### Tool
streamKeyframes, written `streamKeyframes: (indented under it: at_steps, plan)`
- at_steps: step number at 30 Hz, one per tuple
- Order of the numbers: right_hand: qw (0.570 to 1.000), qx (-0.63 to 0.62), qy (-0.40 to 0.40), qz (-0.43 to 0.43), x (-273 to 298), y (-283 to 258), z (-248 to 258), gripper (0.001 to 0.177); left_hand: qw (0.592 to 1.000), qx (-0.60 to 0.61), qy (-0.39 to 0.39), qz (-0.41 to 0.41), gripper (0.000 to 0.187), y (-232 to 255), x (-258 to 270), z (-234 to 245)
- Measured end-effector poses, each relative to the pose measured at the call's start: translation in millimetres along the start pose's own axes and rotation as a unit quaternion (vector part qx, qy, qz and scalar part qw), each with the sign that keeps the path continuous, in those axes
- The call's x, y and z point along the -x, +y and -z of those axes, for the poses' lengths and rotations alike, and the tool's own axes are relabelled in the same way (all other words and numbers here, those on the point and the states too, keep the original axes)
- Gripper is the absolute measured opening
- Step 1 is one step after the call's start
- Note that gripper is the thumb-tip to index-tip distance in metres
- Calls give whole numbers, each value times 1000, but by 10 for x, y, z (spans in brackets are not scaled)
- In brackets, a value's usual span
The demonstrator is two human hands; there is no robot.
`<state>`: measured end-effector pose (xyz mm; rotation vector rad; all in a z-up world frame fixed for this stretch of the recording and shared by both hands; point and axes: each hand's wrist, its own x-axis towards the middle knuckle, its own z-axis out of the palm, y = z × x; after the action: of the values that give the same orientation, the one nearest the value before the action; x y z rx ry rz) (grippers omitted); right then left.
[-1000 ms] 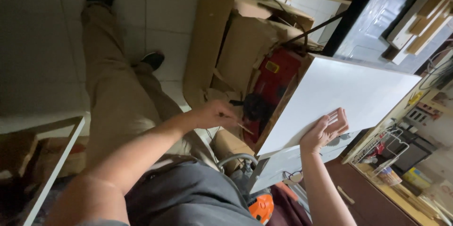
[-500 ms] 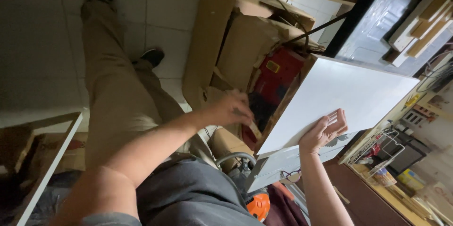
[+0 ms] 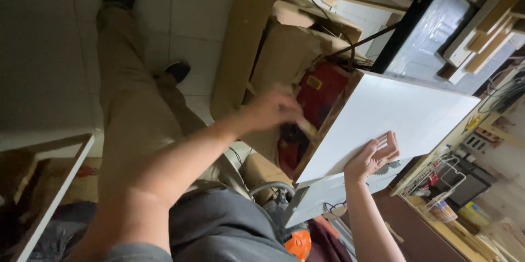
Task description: Sanding the edges of a board and assembling wooden components in a workshop.
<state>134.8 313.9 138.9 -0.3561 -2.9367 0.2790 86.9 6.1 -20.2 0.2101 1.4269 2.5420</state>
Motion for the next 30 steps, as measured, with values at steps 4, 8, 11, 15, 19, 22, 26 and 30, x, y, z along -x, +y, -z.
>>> streamKeyframes:
  at_steps: [4, 8, 11, 15, 19, 22, 26, 30]
  plan:
    - [1000, 6, 8, 0, 1, -94, -17, 43, 1000, -6, 4, 10, 15, -66, -50, 44]
    - [1000, -7, 10, 2, 70, -3, 60, 44, 1000, -23, -2, 7, 11, -198, -41, -11]
    - [1000, -9, 23, 3, 9, 14, -56, 45, 1000, -25, -11, 13, 10, 23, -151, 21]
    - [1000, -2, 2, -2, 7, -202, 44, 42, 999, -12, -10, 39, 11, -80, -217, 228]
    - [990, 26, -3, -140, -9, -606, 100, 48, 995, -13, -50, 86, 16, 228, -382, 43]
    - [996, 45, 1, -78, -49, -560, 42, 51, 990, -106, -47, 79, 23, 35, -622, 172]
    - [994, 45, 11, -95, -50, -521, 26, 46, 998, 38, -43, -23, 19, 537, -855, 245]
    - [994, 49, 4, -103, -32, -425, 35, 47, 982, 110, 45, 145, 13, 355, -992, 353]
